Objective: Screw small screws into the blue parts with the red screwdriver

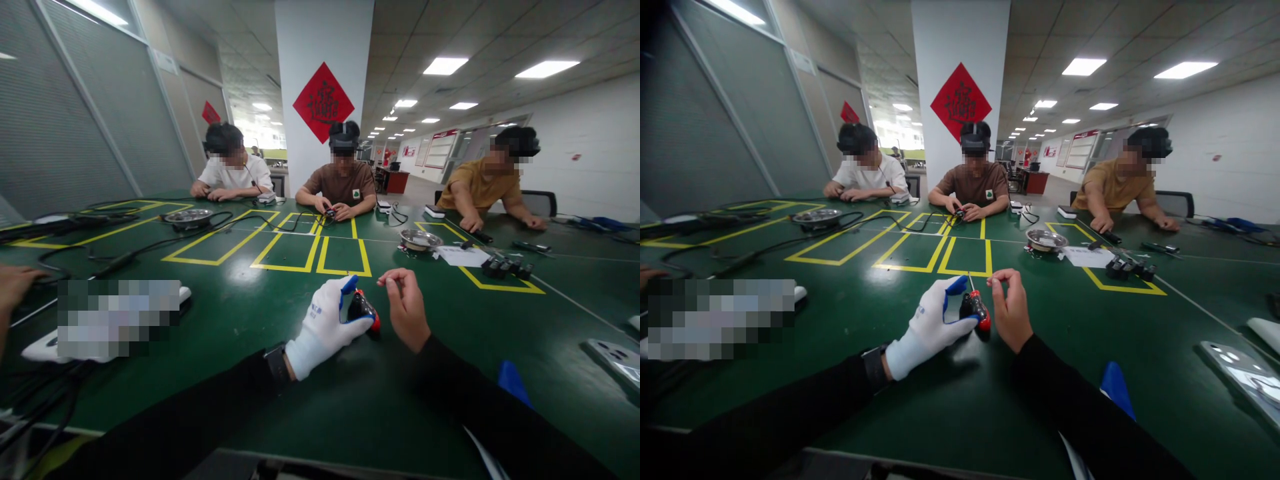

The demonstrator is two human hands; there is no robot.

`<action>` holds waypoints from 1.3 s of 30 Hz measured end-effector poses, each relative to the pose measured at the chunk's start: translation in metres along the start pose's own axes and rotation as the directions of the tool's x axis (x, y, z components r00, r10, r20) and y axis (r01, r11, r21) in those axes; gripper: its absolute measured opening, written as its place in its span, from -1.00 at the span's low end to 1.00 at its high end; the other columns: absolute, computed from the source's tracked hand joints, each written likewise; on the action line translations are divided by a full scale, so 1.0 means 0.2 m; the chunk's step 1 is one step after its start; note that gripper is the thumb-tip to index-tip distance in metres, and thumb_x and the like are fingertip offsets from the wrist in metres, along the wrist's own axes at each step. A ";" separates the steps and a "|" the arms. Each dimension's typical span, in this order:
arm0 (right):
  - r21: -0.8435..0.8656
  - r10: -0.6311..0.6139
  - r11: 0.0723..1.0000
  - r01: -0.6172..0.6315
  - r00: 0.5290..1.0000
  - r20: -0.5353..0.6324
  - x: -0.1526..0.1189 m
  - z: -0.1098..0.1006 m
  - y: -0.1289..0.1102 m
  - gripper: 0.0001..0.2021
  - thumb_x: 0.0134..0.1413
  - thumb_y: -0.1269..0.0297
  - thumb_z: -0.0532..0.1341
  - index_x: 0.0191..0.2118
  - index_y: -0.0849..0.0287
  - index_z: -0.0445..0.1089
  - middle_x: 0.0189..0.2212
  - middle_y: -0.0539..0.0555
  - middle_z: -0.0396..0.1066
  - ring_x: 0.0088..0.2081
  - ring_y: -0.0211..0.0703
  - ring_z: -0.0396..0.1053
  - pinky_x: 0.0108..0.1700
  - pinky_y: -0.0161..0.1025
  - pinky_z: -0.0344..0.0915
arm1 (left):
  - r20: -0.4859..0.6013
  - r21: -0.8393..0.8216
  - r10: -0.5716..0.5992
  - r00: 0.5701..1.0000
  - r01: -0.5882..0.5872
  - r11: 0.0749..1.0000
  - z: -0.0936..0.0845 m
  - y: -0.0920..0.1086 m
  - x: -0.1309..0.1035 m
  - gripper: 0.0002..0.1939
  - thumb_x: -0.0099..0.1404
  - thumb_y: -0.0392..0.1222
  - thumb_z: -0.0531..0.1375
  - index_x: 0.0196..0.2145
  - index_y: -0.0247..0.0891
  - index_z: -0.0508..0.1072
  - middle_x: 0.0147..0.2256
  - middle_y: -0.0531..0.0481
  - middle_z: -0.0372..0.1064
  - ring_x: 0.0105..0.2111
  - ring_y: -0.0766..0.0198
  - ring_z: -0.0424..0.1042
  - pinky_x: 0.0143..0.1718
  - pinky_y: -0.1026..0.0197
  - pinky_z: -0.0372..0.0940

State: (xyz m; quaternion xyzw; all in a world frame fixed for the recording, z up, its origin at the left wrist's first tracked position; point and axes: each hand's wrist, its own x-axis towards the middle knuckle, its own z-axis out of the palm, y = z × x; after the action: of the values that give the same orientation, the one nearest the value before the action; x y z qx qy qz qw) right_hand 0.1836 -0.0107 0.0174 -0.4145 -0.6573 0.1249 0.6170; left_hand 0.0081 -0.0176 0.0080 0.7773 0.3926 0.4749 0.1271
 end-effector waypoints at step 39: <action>-0.314 -0.298 0.782 0.539 0.765 0.571 0.01 -0.01 0.03 -0.90 0.14 0.26 0.20 -0.37 0.12 0.40 -0.40 0.01 0.45 -0.21 -0.12 0.33 0.06 -0.04 0.10 | 0.276 0.039 -0.101 0.956 0.094 0.995 0.00 -0.13 0.03 -0.50 0.07 -0.14 0.30 -0.01 -0.14 0.38 -0.09 0.00 0.45 -0.08 0.08 0.43 0.00 0.08 0.29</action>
State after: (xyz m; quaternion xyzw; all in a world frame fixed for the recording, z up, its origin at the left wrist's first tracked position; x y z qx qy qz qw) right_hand 0.1870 -0.0067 0.0156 -0.3400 -0.8792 -0.0790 0.3244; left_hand -0.0028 0.0042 -0.0028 0.8174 0.4147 0.3493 0.1946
